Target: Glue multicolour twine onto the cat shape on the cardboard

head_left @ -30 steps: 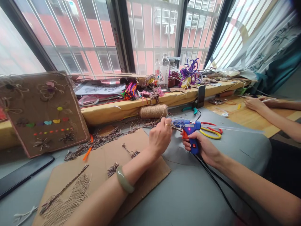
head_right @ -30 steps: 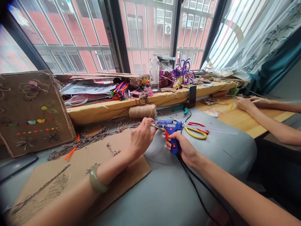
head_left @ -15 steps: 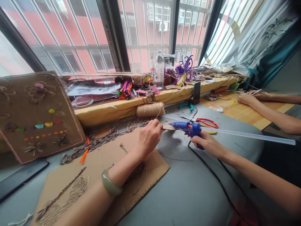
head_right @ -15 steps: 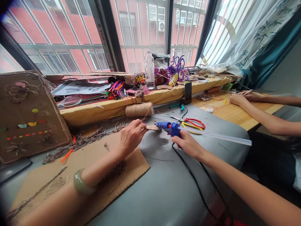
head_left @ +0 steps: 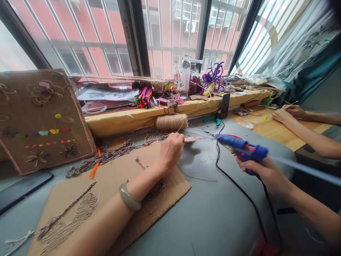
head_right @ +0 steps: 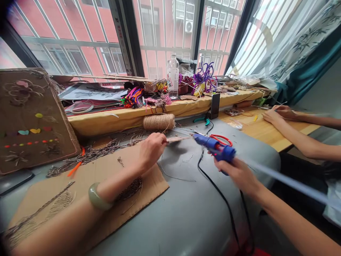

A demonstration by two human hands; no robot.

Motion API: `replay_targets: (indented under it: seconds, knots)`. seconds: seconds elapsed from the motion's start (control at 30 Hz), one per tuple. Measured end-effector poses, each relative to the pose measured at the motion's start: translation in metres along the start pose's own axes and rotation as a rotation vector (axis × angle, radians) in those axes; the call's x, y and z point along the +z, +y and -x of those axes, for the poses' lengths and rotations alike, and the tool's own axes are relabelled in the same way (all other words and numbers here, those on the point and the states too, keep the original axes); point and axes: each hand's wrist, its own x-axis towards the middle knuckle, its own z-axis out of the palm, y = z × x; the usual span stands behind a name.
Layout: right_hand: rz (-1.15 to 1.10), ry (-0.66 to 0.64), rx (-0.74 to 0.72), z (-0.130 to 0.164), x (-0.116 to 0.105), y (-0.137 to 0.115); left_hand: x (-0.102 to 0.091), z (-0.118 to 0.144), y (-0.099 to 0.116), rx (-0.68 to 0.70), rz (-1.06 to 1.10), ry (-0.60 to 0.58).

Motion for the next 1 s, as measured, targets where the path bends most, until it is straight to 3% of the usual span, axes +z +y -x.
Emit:
replay_targets:
  seconds: [0.1,0.2,0.4,0.5,0.6,0.67,0.73,0.87,1.0]
  knots:
    - [-0.221,-0.035,0.048,0.005,0.004,-0.009,0.0,0.008,0.007,0.049,0.116,-0.134]
    - [-0.343,-0.075,0.08,0.011,0.014,-0.016,-0.004,0.016,0.02,-0.008,0.261,-0.152]
    - [-0.322,-0.09,0.103,0.026,0.033,-0.008,-0.024,0.033,0.044,-0.101,0.58,-0.176]
    - [-0.265,-0.078,0.113,0.028,0.032,-0.002,-0.045,0.044,0.031,-0.132,0.623,-0.206]
    - [-0.224,-0.082,0.138,0.03,0.029,-0.001,-0.074,0.061,0.001,-0.192,0.584,-0.229]
    - [-0.195,-0.127,0.168,0.032,0.03,-0.002,-0.091,0.077,-0.019,-0.233,0.542,-0.284]
    - [-0.128,-0.164,0.203,0.034,0.035,-0.007,-0.101,0.093,-0.032,-0.187,0.418,-0.378]
    - [0.062,-0.117,0.25,0.039,0.052,-0.021,-0.098,0.117,-0.042,-0.025,0.183,-0.455]
    - [0.099,-0.154,0.257,0.043,0.064,-0.022,-0.085,0.12,-0.044,-0.029,0.182,-0.405]
